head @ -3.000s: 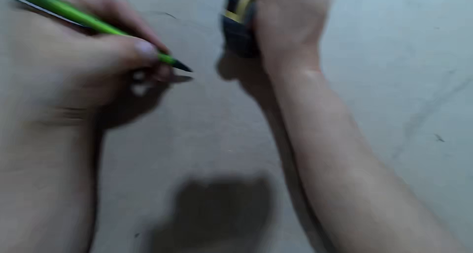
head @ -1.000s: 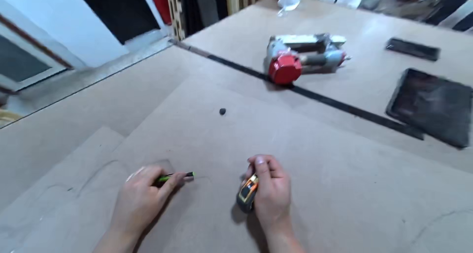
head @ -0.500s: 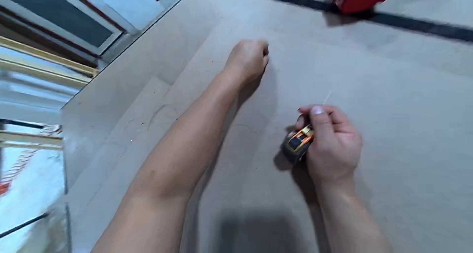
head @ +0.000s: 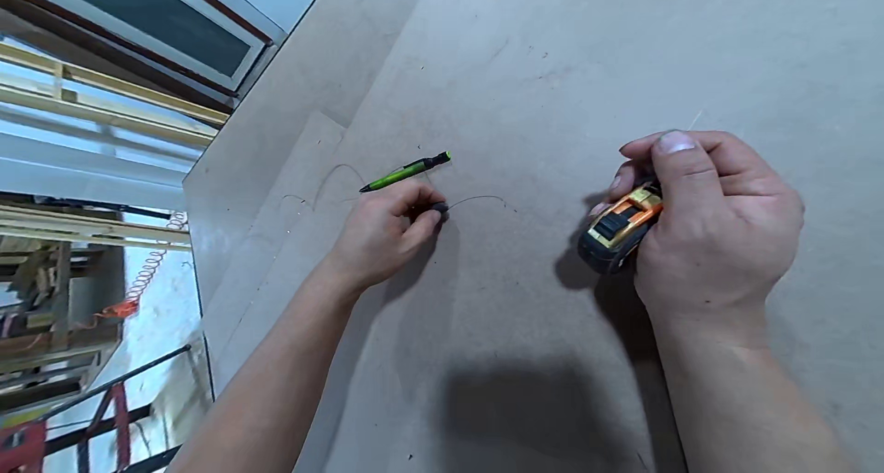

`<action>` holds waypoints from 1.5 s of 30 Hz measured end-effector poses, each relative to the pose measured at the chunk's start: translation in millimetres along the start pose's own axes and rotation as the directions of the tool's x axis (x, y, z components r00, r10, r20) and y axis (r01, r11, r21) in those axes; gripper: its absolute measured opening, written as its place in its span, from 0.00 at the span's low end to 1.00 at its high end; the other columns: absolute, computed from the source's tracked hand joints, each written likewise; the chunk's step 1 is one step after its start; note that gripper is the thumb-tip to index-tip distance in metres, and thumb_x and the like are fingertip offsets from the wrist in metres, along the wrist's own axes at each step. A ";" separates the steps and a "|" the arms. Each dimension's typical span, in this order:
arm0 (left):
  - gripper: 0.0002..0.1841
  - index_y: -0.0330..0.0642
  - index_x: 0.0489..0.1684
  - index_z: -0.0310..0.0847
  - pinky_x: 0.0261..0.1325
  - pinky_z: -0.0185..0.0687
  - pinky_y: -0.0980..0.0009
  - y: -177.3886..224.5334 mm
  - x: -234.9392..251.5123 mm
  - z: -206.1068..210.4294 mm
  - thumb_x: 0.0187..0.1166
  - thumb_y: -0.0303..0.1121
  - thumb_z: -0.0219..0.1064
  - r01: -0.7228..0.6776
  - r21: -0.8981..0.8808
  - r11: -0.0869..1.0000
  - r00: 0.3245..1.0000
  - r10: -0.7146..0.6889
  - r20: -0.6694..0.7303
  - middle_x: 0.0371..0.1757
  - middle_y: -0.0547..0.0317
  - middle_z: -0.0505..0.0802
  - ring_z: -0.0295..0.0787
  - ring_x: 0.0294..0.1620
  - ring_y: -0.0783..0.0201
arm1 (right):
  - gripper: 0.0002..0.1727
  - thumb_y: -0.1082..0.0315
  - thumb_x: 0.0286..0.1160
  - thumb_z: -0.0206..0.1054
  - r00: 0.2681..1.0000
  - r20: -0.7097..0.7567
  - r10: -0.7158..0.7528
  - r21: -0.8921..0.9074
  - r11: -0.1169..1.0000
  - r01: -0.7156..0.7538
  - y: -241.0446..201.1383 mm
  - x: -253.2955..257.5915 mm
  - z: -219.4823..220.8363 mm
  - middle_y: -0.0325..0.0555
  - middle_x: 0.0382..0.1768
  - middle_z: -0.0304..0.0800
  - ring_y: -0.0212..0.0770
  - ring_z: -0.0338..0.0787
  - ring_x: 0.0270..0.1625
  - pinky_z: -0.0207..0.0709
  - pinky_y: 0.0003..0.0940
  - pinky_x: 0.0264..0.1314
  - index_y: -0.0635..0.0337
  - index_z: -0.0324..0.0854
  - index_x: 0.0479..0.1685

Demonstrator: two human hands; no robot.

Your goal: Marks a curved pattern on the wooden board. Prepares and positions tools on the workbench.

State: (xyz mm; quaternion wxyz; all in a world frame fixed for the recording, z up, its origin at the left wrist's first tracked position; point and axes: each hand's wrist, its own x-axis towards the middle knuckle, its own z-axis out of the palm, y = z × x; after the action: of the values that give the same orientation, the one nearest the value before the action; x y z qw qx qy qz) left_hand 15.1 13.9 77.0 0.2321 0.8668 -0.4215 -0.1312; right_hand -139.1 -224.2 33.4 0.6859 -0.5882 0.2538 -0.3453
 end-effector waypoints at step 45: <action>0.10 0.36 0.48 0.89 0.53 0.87 0.66 3.8 36.2 34.1 0.86 0.31 0.62 -0.358 0.271 0.894 0.929 0.371 0.003 0.42 0.53 0.93 0.89 0.45 0.62 | 0.14 0.66 0.92 0.55 0.999 -0.023 -0.026 -0.005 1.000 0.026 1.4 4.6 -0.9 0.36 0.24 0.88 0.34 0.89 0.24 0.88 0.31 0.25 0.58 0.86 0.41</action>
State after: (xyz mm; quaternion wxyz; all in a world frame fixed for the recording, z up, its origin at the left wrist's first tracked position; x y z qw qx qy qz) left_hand 20.3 -26.7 48.5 0.1439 0.7987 -0.5842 -0.0063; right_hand -136.6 -228.3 32.2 0.6768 -0.5892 0.2547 -0.3604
